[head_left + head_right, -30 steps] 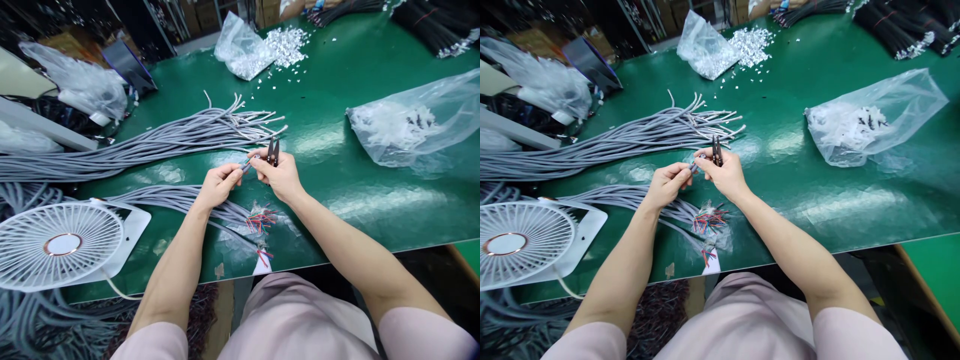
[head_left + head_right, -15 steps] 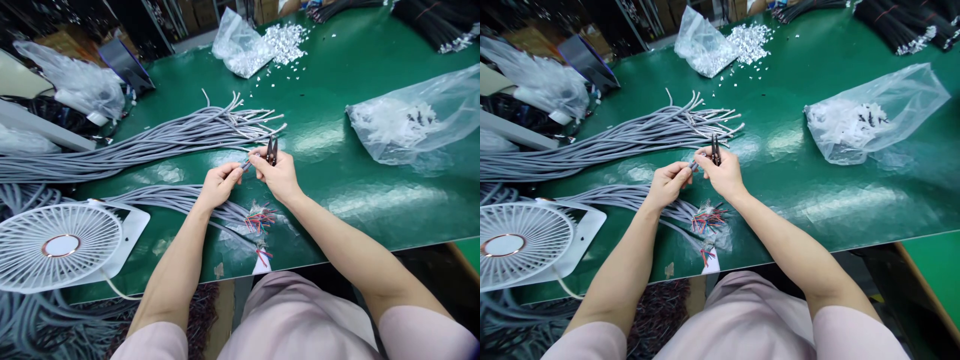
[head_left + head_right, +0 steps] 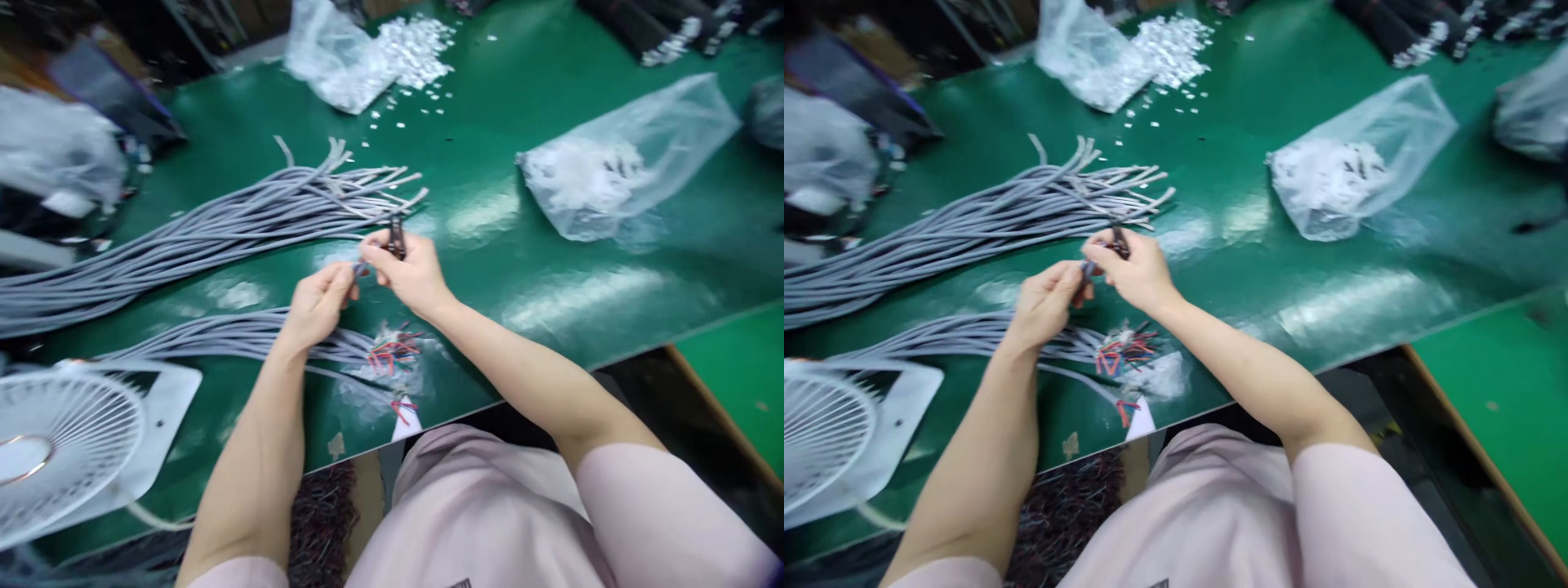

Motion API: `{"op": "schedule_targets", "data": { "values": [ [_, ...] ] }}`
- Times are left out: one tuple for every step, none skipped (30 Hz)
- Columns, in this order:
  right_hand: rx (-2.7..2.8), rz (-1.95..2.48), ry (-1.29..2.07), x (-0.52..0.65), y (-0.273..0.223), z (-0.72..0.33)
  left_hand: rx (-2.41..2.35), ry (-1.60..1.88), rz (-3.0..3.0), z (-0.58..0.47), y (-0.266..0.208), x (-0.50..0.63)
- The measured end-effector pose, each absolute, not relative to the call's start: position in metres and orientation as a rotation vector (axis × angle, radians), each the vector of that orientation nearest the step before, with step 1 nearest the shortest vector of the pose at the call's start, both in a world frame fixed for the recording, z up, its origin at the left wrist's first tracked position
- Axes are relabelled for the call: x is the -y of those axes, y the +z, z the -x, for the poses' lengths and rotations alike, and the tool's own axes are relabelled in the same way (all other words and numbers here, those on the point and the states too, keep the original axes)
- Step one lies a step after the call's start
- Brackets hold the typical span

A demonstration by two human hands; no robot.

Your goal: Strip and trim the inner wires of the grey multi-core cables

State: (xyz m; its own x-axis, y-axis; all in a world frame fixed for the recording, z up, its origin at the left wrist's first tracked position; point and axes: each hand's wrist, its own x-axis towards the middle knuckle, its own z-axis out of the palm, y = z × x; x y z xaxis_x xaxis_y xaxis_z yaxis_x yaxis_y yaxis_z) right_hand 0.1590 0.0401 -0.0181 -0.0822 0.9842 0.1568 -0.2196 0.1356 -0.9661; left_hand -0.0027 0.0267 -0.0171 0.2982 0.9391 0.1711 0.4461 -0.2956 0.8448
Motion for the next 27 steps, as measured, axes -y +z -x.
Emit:
{"op": "schedule_targets", "data": {
  "values": [
    [1.201,0.903,1.274,-0.040,-0.016,-0.159,-1.238,0.909,-1.885,0.003,-0.018,-0.027],
    [1.215,0.912,1.291,-0.041,-0.015,-0.159,-1.245,0.927,-1.889,0.003,-0.019,-0.028],
    [1.225,0.927,1.316,-0.042,-0.014,-0.160,-1.258,0.921,-1.888,0.003,-0.021,-0.029],
    [1.223,0.943,1.333,-0.043,-0.013,-0.160,-1.274,0.931,-1.880,0.003,-0.022,-0.031],
    [1.208,0.956,1.346,-0.045,-0.012,-0.160,-1.280,0.954,-1.867,0.003,-0.023,-0.032],
    [1.195,0.960,1.353,-0.046,-0.013,-0.160,-1.283,0.962,-1.856,0.002,-0.024,-0.032],
    [1.190,0.962,1.352,-0.047,-0.013,-0.159,-1.287,0.967,-1.843,0.002,-0.025,-0.032],
    [1.199,0.966,1.343,-0.048,-0.014,-0.159,-1.290,0.970,-1.832,0.001,-0.026,-0.032],
    [1.222,0.974,1.322,-0.049,-0.015,-0.160,-1.297,0.969,-1.823,0.001,-0.026,-0.032],
    [1.254,0.988,1.288,-0.050,-0.016,-0.160,-1.306,0.969,-1.812,0.001,-0.027,-0.032],
    [1.291,1.006,1.249,-0.051,-0.017,-0.162,-1.318,0.977,-1.802,0.000,-0.028,-0.032],
    [1.333,1.022,1.218,-0.052,-0.017,-0.165,-1.327,0.989,-1.795,0.000,-0.028,-0.033],
    [1.372,1.038,1.200,-0.053,-0.017,-0.169,-1.330,0.996,-1.793,0.000,-0.029,-0.034],
    [1.404,1.051,1.193,-0.052,-0.016,-0.173,-1.326,1.011,-1.795,0.000,-0.028,-0.034],
    [1.432,1.067,1.190,-0.051,-0.014,-0.178,-1.316,1.020,-1.802,-0.001,-0.027,-0.034],
    [1.462,1.079,1.191,-0.048,-0.011,-0.184,-1.304,1.024,-1.816,-0.002,-0.026,-0.034],
    [1.470,1.105,1.165,-0.045,-0.009,-0.190,-1.292,1.037,-1.828,-0.002,-0.024,-0.033],
    [1.516,1.103,1.142,-0.040,-0.008,-0.196,-1.286,1.011,-1.841,-0.003,-0.022,-0.032],
    [1.564,1.095,1.112,-0.036,-0.007,-0.201,-1.301,1.002,-1.854,-0.004,-0.021,-0.031],
    [1.599,1.092,1.093,-0.032,-0.008,-0.206,-1.312,0.990,-1.863,-0.005,-0.019,-0.030],
    [1.623,1.092,1.081,-0.029,-0.010,-0.210,-1.287,0.974,-1.860,-0.005,-0.018,-0.030],
    [1.653,1.093,1.085,-0.027,-0.013,-0.212,-1.273,0.967,-1.856,-0.005,-0.017,-0.030],
    [1.687,1.080,1.113,-0.025,-0.016,-0.213,-1.263,0.964,-1.861,-0.005,-0.017,-0.031],
    [1.718,1.056,1.146,-0.024,-0.018,-0.213,-1.256,0.962,-1.866,-0.005,-0.016,-0.031],
    [1.743,1.029,1.176,-0.022,-0.019,-0.212,-1.254,0.959,-1.870,-0.004,-0.016,-0.031],
    [1.759,1.005,1.196,-0.021,-0.020,-0.209,-1.254,0.956,-1.877,-0.004,-0.016,-0.031],
    [1.771,0.987,1.199,-0.019,-0.021,-0.206,-1.254,0.951,-1.883,-0.003,-0.015,-0.030]
  ]
}}
